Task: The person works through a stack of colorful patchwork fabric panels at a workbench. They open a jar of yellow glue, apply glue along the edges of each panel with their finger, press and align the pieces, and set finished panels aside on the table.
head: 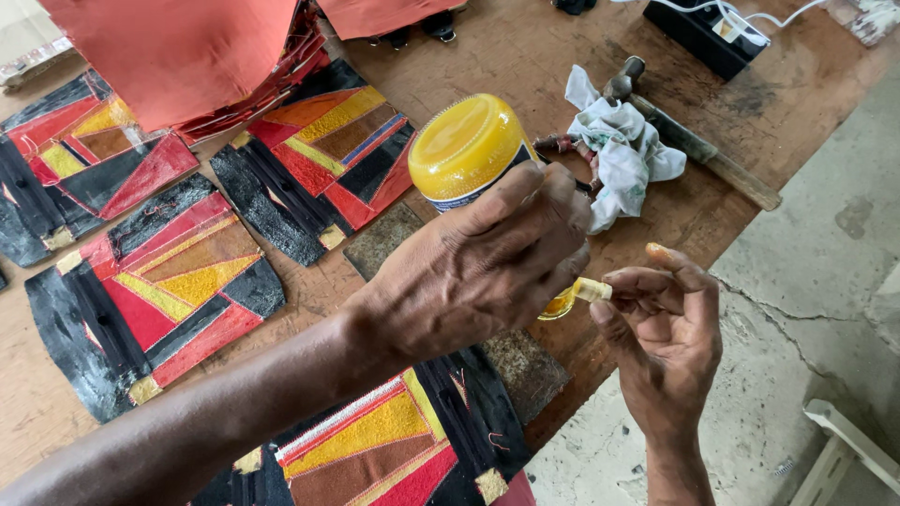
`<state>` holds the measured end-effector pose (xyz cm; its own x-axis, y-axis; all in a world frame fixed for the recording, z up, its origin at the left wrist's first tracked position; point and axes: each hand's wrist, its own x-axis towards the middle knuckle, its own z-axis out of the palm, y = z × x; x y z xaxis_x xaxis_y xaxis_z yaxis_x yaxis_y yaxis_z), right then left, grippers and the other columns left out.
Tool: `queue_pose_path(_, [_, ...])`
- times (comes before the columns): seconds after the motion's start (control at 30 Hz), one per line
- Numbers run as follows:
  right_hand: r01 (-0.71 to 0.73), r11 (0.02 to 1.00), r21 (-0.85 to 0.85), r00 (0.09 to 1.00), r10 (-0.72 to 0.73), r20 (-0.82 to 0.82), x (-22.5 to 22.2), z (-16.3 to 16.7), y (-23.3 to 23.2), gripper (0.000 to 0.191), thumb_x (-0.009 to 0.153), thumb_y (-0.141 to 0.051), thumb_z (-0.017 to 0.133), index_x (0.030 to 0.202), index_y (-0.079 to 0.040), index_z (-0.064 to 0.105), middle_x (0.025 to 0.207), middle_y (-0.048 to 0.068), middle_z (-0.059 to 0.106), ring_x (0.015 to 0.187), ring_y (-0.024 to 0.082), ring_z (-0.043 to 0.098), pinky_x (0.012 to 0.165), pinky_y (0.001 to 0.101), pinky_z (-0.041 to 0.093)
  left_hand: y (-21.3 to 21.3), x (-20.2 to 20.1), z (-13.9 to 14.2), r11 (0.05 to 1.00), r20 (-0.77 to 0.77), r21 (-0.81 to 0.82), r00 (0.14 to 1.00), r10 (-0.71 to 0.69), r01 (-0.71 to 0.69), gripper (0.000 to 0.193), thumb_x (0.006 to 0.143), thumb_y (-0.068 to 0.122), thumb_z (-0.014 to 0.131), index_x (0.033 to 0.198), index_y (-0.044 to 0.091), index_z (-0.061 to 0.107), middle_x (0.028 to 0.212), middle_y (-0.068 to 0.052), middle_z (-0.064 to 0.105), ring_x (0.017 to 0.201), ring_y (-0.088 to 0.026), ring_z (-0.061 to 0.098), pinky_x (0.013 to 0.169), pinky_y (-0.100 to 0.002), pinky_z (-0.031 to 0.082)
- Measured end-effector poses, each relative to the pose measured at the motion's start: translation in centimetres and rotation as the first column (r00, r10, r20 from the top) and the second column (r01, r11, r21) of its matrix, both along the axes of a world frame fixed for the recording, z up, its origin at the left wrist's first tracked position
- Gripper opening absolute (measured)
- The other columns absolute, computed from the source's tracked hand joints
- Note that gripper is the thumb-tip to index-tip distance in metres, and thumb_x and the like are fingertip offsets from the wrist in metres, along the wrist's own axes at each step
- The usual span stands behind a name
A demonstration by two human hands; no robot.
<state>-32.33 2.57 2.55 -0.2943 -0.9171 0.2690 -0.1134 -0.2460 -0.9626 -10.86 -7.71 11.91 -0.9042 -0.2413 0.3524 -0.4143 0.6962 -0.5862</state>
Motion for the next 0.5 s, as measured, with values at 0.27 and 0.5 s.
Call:
queue_pose_path(0.27, [0.005, 1.000, 0.011, 1.000, -0.004, -0.028, -0.08, -0.04, 0.09, 0.056, 0.096, -0.004, 0.074, 0.144, -0.001, 0.046, 0.117, 0.012, 0.068, 0.114, 0.015, 0.066, 0.102, 0.0316, 0.058, 0.05, -0.23, -0.05, 1.000, 0.021, -0.022, 1.000, 0.016, -0.015, 0.056, 0.075, 0.027, 0.072, 0.130, 0.017, 0.065, 0.128, -0.002, 0.064, 0.135, -0.025, 0.050, 0.122, -0.045, 0.026])
queue_pose_path(0.5, [-0.005, 1.000, 0.000, 0.999, 0.005, -0.045, -0.30, -0.43, -0.02, 0.055, 0.096, -0.004, 0.074, 0.143, -0.001, 0.046, 0.118, 0.012, 0.069, 0.115, 0.016, 0.067, 0.102, 0.0323, 0.059, 0.04, -0.25, -0.07, 1.000, 0.045, -0.012, 0.999, 0.019, -0.019, 0.056, 0.072, 0.026, 0.073, 0.128, 0.020, 0.065, 0.128, 0.000, 0.064, 0.137, -0.026, 0.048, 0.122, -0.046, 0.024])
